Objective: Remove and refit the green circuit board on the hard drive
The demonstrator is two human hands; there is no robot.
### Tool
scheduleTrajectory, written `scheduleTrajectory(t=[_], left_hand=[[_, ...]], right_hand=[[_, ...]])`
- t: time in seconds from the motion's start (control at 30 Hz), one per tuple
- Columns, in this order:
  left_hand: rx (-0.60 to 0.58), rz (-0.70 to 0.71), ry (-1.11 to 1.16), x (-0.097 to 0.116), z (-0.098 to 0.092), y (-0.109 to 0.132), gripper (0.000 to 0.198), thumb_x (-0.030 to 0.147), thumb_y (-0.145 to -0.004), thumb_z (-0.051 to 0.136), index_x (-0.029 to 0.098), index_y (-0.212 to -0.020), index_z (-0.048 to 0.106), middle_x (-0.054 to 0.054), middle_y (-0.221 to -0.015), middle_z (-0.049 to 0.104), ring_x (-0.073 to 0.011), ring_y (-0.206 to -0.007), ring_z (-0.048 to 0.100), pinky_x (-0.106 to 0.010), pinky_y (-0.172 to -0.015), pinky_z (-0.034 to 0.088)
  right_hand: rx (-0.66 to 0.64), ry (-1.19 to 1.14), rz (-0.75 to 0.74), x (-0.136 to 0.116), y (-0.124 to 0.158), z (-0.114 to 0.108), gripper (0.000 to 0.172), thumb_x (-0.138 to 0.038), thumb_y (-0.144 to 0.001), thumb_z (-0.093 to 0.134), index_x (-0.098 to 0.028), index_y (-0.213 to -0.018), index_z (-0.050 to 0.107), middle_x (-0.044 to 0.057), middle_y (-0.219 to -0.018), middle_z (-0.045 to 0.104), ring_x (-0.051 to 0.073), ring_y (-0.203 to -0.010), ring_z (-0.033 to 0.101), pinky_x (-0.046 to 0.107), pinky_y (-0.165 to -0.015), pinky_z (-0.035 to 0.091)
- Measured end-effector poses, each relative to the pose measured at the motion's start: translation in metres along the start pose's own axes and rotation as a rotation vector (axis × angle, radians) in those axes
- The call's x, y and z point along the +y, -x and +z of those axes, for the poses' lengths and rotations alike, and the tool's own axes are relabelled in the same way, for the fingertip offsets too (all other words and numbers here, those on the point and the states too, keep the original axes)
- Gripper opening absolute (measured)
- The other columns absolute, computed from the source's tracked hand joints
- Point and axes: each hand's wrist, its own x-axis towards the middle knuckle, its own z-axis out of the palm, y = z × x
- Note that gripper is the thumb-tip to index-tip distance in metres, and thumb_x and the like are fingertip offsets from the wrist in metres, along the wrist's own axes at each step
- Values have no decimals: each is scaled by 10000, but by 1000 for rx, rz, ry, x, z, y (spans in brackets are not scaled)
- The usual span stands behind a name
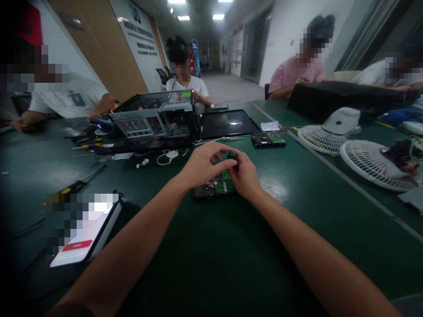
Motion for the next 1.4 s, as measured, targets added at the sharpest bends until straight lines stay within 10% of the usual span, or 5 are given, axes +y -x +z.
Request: scheduleTrajectory(t=[0.27, 0.4, 0.87, 1.4], left_hand=[[-64, 27, -109, -3, -5, -28, 188, 350, -954, 647, 189, -966, 744, -36, -932, 727, -175, -845, 645, -320, -786, 498], [-82, 29, -73, -9, -15, -26, 195, 328, -938, 657, 167, -1016, 736, -38, -922, 736, -156, -768, 650, -304, -740, 508], [-24, 151, -80, -26, -19, -20, 326, 141, -962, 602, 231, -1255, 712, -38, -1097, 716, -147, -893, 657, -302, -889, 528], [235, 54, 53, -35, 8, -22, 150, 229, -928, 727, 208, -1076, 735, -39, -1084, 771, -181, -980, 719, -325, -885, 582]], right_hand=[[-16, 25, 104, -14, 2, -20, 531, -407, -921, 656, -199, -1388, 512, 148, -1156, 696, 243, -825, 671, 421, -721, 559], [15, 153, -1, -23, 7, -43, 205, -335, -979, 572, -246, -1147, 648, 98, -1035, 693, 221, -776, 651, 420, -726, 548], [-712, 363, -306, -56, 18, -41, 285, -360, -965, 637, -154, -1140, 727, 134, -1124, 675, 271, -1037, 638, 443, -910, 553], [-693, 497, -434, -43, 22, -29, 207, -101, -951, 568, -163, -1031, 749, 121, -1085, 720, 266, -1021, 654, 418, -902, 545]])
